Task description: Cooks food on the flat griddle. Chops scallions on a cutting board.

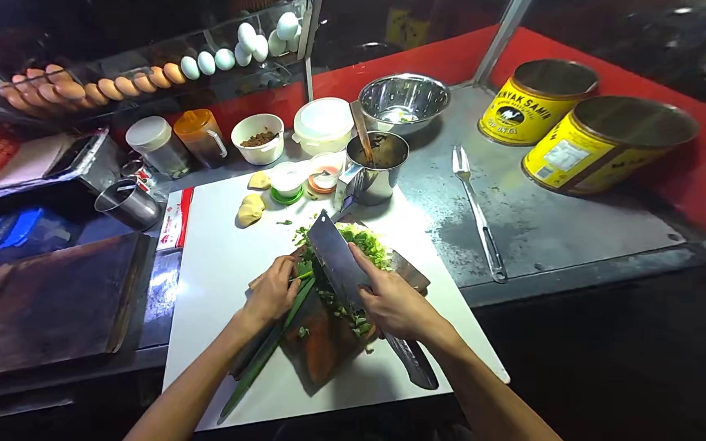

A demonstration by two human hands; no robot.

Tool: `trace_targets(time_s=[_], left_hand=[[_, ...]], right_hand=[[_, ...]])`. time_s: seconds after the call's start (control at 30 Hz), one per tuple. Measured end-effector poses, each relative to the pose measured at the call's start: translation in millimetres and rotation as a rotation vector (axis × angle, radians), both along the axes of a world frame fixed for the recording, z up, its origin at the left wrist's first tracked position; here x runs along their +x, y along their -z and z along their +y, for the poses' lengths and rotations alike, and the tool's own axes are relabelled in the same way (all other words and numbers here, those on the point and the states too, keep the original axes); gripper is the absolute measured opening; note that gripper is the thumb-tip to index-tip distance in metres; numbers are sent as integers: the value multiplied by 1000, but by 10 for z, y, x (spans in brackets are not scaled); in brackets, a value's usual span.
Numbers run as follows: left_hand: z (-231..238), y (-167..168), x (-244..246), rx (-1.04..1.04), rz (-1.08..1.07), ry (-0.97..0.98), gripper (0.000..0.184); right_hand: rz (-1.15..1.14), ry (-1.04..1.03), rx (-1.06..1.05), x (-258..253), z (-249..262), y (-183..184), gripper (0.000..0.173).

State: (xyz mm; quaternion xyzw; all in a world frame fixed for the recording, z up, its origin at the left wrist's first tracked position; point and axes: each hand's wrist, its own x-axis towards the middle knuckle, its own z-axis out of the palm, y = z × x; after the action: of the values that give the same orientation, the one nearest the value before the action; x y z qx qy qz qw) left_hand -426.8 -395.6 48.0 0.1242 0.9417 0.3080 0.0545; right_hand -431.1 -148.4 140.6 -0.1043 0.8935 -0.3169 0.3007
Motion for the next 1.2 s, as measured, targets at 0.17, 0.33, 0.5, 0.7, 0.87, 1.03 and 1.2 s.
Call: trace_targets(time_s=[0.17,0.33,0.5,0.7,0.87,1.03,1.2], left_hand=[[414,79,357,-80,-15,-178,36],[320,97,284,-145,74,15,23],[84,158,48,-75,224,301,17],[-37,107,-293,-190,348,536,17],[-30,-89,-573,-394,203,754,35],[-26,-39,-351,-284,146,552,25],[102,139,108,-36,185,212,15]], right_hand=[[67,-118,147,-88,-186,-102,72],[108,-210,277,-201,-361,-201,74],[96,-217,362,-227,-520,-191,77],[100,14,90,-157,-148,-137,69],[43,63,75,-36,-60,-72,72],[-14,59,44,83,-22,-68,75],[42,-91,179,49,-239,-126,74]])
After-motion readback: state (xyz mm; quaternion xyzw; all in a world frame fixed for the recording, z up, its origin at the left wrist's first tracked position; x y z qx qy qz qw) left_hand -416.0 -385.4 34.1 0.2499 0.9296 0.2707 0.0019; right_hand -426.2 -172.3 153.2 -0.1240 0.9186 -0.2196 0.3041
